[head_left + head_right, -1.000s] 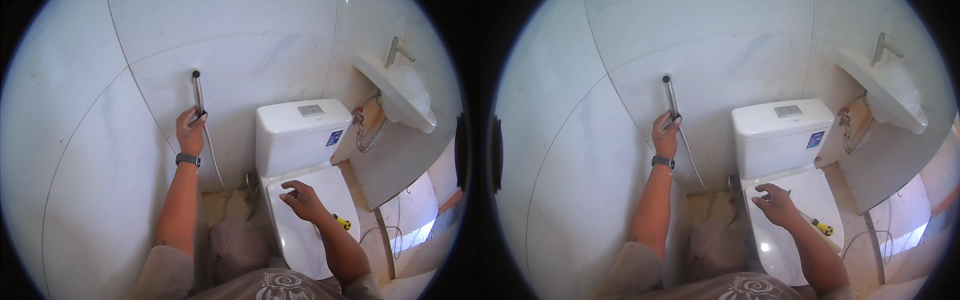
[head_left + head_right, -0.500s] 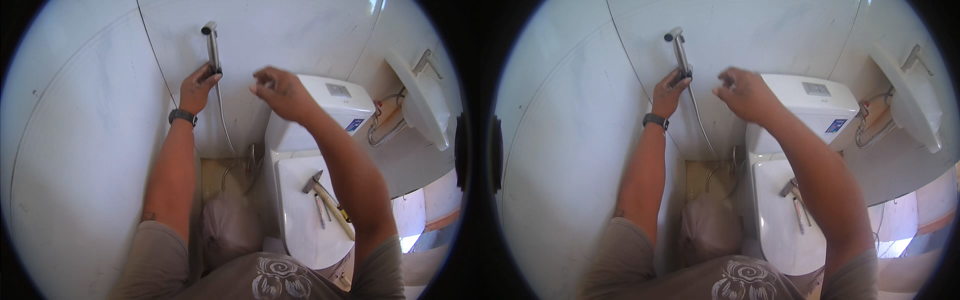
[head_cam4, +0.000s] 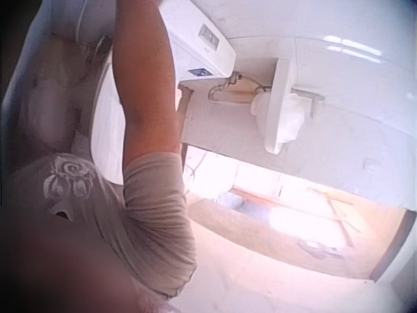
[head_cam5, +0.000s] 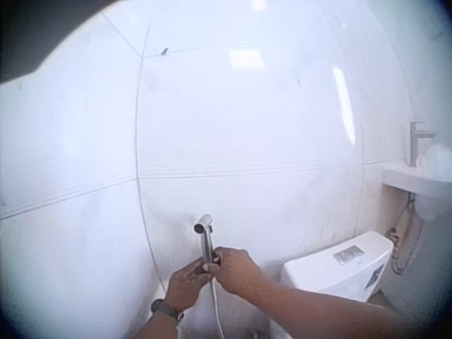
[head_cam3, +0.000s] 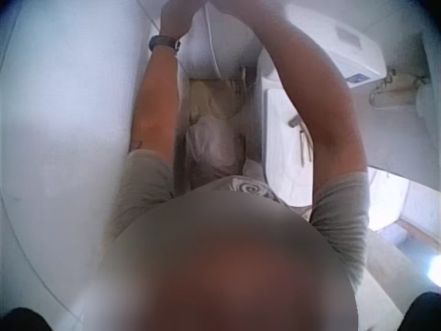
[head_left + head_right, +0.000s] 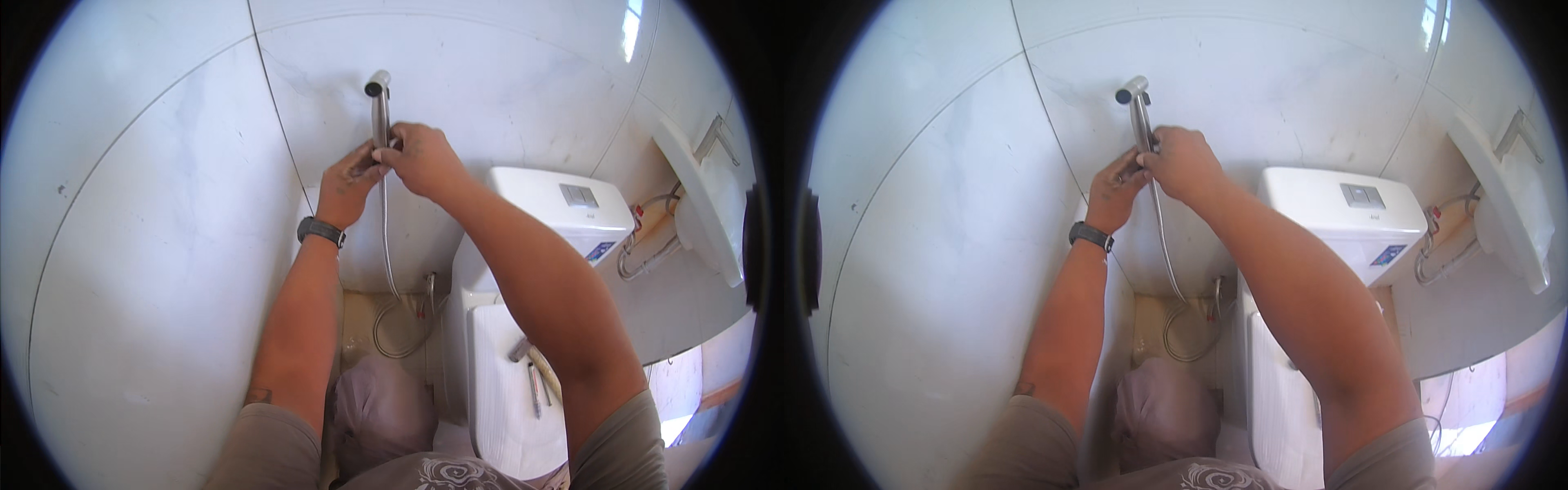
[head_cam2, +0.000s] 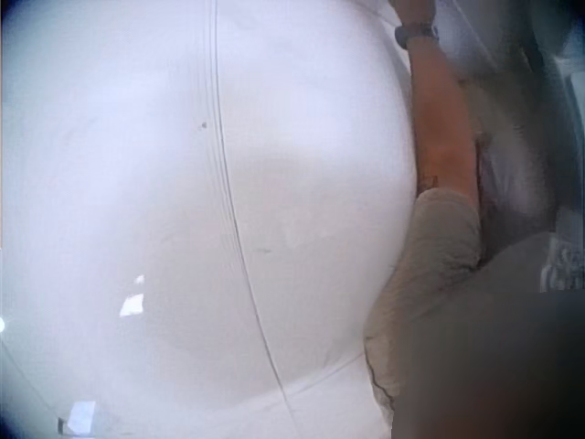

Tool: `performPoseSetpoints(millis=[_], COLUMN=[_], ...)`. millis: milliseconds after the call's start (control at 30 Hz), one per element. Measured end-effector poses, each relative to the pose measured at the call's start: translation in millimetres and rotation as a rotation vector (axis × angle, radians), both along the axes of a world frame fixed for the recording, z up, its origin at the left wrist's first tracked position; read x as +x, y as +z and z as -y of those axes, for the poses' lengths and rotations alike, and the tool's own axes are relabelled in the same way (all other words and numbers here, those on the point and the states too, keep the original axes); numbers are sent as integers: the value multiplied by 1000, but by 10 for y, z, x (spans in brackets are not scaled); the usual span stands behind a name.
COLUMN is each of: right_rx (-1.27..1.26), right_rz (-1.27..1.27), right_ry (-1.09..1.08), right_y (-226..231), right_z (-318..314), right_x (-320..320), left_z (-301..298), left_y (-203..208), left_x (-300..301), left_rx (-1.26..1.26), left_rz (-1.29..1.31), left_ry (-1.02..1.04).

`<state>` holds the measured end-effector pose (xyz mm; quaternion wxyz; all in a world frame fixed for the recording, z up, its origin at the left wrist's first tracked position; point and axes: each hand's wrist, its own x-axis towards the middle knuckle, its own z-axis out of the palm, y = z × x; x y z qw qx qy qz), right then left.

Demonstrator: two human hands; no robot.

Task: The person gathers tools from a toolbox, including a hammer and screwdriver, then moves into a bathroom. They connect a flexible hose to a wall fitting and attach a handheld bidet sprayer, tightening the connections by hand.

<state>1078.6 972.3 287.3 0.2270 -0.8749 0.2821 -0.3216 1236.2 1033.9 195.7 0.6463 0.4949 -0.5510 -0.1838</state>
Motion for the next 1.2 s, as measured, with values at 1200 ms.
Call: performPoseSetpoints(millis=[1200], right_rx=[250], right_rz=[96], right_ry=[172], right_y=[-175], right_z=[136], right_x=[26], left_z=[188], left_y=[222], left_x=[-98], left_rx=[248], left_rz=[-995], left_ry=[-428])
